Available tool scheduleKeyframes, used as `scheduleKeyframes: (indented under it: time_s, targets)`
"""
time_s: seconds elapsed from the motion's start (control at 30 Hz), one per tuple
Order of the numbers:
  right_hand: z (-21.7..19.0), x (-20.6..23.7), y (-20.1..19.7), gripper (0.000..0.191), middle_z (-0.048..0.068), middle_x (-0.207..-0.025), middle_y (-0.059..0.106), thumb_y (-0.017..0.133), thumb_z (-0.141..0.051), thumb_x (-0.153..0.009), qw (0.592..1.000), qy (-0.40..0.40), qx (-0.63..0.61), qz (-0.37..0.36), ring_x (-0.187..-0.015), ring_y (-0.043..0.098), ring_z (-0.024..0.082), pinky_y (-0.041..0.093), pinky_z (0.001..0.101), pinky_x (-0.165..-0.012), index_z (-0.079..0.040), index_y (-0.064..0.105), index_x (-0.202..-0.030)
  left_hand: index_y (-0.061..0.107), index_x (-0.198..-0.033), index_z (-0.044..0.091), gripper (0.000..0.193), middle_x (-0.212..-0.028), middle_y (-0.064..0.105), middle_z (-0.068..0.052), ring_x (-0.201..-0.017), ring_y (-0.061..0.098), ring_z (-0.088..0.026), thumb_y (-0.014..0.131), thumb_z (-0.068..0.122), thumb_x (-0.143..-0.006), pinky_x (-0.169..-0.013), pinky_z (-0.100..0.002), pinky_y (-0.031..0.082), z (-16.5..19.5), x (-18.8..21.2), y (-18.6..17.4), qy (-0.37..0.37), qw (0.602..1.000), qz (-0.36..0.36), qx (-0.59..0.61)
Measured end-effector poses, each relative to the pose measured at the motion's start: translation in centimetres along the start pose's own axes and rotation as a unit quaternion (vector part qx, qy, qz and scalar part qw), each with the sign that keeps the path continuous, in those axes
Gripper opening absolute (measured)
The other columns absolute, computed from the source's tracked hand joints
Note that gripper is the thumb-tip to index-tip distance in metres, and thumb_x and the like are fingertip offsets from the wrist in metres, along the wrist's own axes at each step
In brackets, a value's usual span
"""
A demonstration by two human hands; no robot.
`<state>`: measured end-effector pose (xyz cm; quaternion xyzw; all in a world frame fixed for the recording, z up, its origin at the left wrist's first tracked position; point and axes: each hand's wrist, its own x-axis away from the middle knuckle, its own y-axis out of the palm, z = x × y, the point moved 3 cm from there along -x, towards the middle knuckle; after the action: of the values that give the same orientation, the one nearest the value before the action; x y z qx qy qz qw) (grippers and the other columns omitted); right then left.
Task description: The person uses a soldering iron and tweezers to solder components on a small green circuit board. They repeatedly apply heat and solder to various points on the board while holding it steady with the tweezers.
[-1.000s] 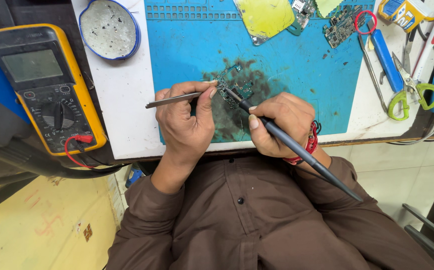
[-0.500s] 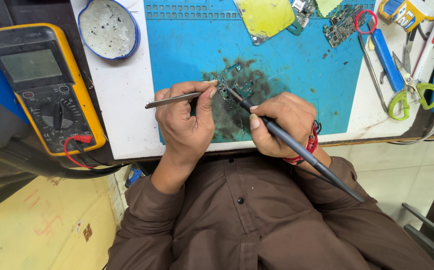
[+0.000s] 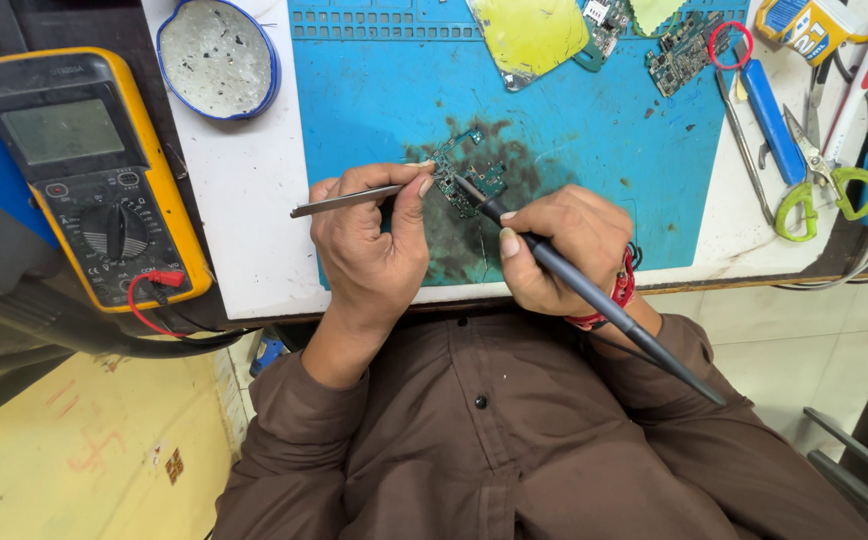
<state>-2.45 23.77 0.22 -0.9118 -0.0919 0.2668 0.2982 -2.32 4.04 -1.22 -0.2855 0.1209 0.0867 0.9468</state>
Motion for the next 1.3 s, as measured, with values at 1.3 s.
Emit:
scheduleKeyframes:
  time_s: [1.3]
  targets:
    - [0.09,0.18,0.01,0.011,0.009,-0.073,0.065,0.071,-0.002,-0.085,1.0,-0.013,-0.002,0.006,-0.063,0.062,0.025,0.048,0.0353,-0.06,-0.002,0.064,-0.093,0.074,-0.105,0.012,0.007,-0.1,0.074,0.0,-0.084,0.062,-0.016,0.077,0.007,-0.1,-0.085,-0.033,0.043,0.0,0.06,-0.05,0.003,1.0,0.002,-0.002]
